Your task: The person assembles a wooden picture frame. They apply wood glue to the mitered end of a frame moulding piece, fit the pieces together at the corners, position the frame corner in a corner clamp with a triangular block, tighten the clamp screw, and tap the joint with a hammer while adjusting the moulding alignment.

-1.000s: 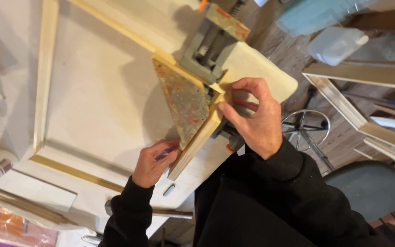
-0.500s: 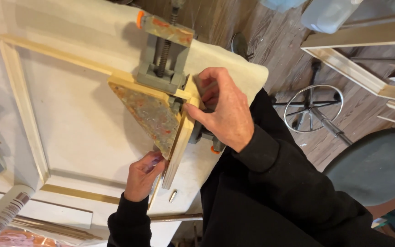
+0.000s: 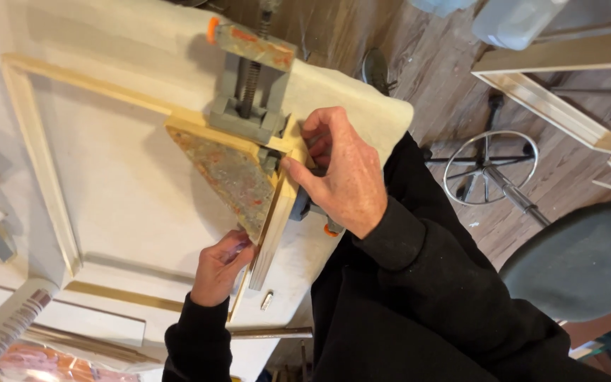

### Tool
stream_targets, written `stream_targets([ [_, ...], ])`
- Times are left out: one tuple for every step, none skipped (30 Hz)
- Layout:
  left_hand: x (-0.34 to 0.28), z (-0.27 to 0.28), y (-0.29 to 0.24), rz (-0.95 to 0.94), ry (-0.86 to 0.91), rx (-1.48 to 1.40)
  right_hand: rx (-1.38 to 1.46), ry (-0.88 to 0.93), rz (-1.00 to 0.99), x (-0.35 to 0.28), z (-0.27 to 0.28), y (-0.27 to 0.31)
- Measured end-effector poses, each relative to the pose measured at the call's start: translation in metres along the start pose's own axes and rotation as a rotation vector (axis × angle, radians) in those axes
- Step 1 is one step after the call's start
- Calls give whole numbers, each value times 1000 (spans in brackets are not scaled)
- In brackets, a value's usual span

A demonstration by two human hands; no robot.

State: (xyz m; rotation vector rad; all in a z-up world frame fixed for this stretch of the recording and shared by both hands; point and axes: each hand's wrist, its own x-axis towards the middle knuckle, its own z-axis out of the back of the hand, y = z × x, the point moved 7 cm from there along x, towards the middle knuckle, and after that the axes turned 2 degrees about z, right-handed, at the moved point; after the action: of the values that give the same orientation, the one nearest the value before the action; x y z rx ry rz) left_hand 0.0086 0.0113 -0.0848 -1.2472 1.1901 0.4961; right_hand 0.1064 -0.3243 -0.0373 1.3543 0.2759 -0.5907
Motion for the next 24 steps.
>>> stream_targets([
  [-1,4,5,-8,-4,44,1,-16,9,-2,-1,3],
  [0,0,-1,-16,-18,35,-1,-1,21,-2,-3,4],
  [1,-4,-7,-18,-8,64,-22,-10,2,-2,-3,3],
  [1,-8,-12,-16,-1,92,-43,-16,-19,-2,-5,2],
  [2,-6,-10,-20,-17,81,-45,2,-9,-2,-8,2],
  [2,-6,-5,5,-4,55,-7,-11,-8,-3,-8,1],
  [2,-7,-1,31,10,29,31,-23,-6,-4,-8,0],
  [3,-8,-1,23,3,20,26,-15,3,-4,-8,0],
  [5,-11,-1,18,15,22,13,-16,17,-4,-8,0],
  [4,-13,-1,18,24,22,2,-11,29,-5,-8,0],
  [3,-14,1,13,13,12,-2,2,36,-5,-10,0],
  [3,-15,1,3,21,-9,37,-7,48,-5,-10,0],
  [4,-16,2,-7,29,-30,77,-16,59,-4,-10,0],
  [4,-17,1,-2,25,-38,73,-7,55,-5,-11,0],
  [3,-18,0,11,21,-32,31,-17,84,-6,-10,2],
  [5,-17,-1,16,12,-25,-9,-24,123,-5,-11,5],
  [7,-17,-2,14,4,-34,-11,-12,128,-5,-12,4],
  [5,-18,-3,-4,15,-27,-7,-13,160,-6,-14,6],
  [2,-19,-5,-21,26,-18,-2,-14,192,-7,-15,8],
  [0,-21,-12,-23,13,-22,2,-2,197,-8,-18,9],
  [-2,-22,-20,-42,-30,87,12,-6,171,-8,-19,8],
  [1,-23,-30,-63,-64,201,18,-20,144,-6,-18,6],
  [-3,-32,-62,-67,-66,201,18,-20,149,-4,-19,6],
  [-15,-34,-113,-360,-307,443,22,-25,132,-6,-17,4],
])
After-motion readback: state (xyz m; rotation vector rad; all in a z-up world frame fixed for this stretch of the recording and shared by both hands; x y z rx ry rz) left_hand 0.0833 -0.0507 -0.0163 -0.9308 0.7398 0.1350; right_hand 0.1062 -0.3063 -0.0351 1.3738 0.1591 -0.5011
